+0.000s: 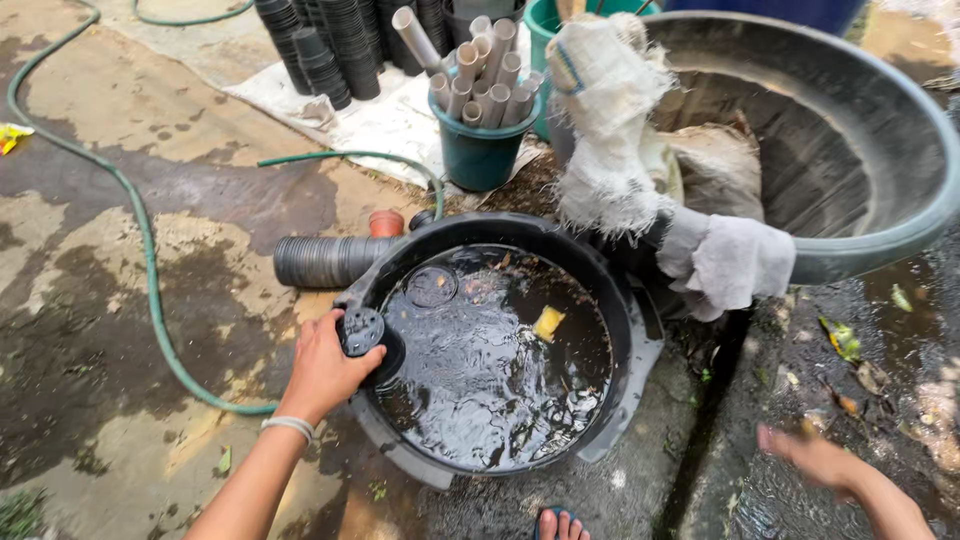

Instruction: The person scrubs small black plastic nursery pots with a sponge in a large water-filled basin, rinses each pot in the water, and stacks the cleaned pots on the ground and on a wooden ledge beside the basin.

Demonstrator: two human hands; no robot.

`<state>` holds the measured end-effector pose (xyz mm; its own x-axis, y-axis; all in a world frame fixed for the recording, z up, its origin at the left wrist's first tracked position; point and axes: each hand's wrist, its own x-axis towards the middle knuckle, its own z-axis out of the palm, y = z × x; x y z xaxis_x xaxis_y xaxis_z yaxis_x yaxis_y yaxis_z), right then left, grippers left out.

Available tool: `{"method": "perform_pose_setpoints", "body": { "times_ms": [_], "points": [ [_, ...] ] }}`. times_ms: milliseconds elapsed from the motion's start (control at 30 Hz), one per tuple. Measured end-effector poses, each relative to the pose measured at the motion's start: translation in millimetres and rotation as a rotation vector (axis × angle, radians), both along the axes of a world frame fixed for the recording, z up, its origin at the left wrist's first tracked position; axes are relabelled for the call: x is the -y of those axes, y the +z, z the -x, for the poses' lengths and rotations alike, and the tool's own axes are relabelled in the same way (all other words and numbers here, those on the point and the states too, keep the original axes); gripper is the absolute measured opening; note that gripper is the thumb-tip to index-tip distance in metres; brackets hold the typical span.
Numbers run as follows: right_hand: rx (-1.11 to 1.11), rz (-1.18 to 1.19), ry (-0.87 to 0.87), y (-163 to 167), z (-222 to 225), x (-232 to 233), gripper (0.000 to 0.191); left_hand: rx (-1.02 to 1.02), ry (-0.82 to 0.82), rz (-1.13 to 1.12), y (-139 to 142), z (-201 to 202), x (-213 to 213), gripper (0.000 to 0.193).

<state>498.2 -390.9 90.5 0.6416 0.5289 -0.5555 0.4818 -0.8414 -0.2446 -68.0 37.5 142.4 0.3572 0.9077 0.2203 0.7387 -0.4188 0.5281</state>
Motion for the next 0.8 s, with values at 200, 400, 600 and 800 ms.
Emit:
{"method": "perform_pose_setpoints", "body": {
  "times_ms": [200, 400, 600, 800],
  "points": [
    [-0.378, -0.899, -0.562, 26, 8, -88, 0.084, 0.04, 0.066, 0.026, 11, 4, 0, 0.09],
    [-0.343, -1.141, -0.524, 71, 29, -131, 0.067, -0.016, 0.235, -0.018, 16, 18, -9, 0.081],
    [-0.328, -1.226, -0.472, 36, 12, -126, 0.059, 0.067, 0.223, -0.053, -11, 24, -31, 0.084],
    [-0.19, -1.104, -0.405, -18, 11, -96, 0.057, 0.145, 0.17, -0.159, 0, 16, -36, 0.08]
  ]
}}
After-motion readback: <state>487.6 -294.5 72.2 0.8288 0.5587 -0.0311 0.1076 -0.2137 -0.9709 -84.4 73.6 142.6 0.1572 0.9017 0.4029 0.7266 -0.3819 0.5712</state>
